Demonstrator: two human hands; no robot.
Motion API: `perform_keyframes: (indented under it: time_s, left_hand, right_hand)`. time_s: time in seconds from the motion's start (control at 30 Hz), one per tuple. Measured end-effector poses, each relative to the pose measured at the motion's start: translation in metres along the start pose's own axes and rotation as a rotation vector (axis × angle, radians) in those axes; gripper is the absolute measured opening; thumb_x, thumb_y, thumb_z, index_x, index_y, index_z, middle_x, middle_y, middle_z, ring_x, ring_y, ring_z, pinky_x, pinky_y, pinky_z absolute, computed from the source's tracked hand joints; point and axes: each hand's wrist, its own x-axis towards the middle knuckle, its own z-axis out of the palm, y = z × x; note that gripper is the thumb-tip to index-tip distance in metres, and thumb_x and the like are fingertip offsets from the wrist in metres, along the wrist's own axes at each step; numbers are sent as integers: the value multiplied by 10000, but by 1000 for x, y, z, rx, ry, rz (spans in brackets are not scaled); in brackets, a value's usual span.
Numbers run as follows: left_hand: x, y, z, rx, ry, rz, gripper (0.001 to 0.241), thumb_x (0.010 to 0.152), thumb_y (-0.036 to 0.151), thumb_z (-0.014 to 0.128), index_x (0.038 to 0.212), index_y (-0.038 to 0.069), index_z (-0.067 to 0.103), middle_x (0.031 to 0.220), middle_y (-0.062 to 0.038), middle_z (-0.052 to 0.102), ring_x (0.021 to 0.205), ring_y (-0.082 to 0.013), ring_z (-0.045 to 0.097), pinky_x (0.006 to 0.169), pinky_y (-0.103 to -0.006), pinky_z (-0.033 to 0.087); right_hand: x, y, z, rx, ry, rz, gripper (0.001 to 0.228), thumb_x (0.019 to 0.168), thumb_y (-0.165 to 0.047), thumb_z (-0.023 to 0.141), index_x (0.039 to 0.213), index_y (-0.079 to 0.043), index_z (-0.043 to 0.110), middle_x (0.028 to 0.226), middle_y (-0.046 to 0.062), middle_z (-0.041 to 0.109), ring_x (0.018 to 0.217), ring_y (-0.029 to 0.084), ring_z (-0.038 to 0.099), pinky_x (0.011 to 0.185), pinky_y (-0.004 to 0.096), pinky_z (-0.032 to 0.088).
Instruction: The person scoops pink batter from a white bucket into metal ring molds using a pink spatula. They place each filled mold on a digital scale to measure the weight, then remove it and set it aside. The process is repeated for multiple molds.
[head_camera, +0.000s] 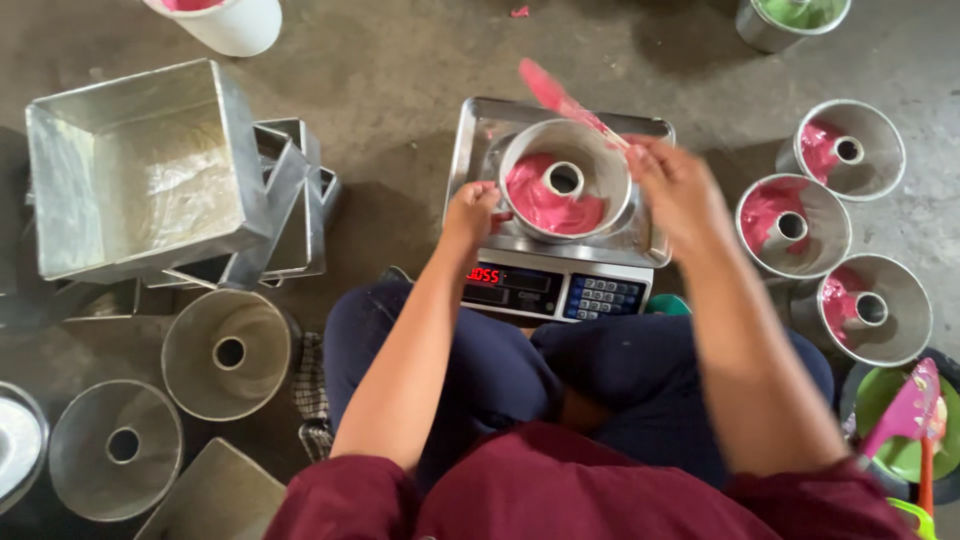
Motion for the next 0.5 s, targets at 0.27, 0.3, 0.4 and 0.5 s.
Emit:
perform_keyframes:
  time_s: [0.27,0.3,0.4,0.5]
  left_hand:
    - [-25,-12,18,-221,33,-91,367,934,87,606,1279,14,503,1025,-128,664,745,-198,729,641,-321,584]
    - [-25,-11,23,-214,53,-42,366,930,73,605,1274,-3,503,1005,-141,660,736,-203,724,633,-324,590]
    - [-25,-5,29,-205,79,50,356,928,59,595,1265,-19,512,963,-139,664,710,-192,707,608,-319,591]
    - [-28,-3,29,-222,75,87,334,943,61,600,1262,-21,540,938,-126,664,696,-172,683,604,-309,582]
  right_hand:
    - [51,-94,-4,-1696,-524,-512,189,918,-344,684,1084,-296,761,945,-92,737,1030,148,600,952,494,330]
    - [55,-98,9,-1792,-623,-506,172,931,-374,668,1070,-328,756,941,-129,728,1048,119,591,970,491,318]
    - [57,-92,59,-1787,-769,-733,162,878,-384,683,1010,-331,762,923,-135,703,1015,122,591,911,478,333]
    - [54,-88,87,-1885,-753,-849,269,855,-298,697,1058,-457,772,876,-89,695,1008,152,593,869,456,344]
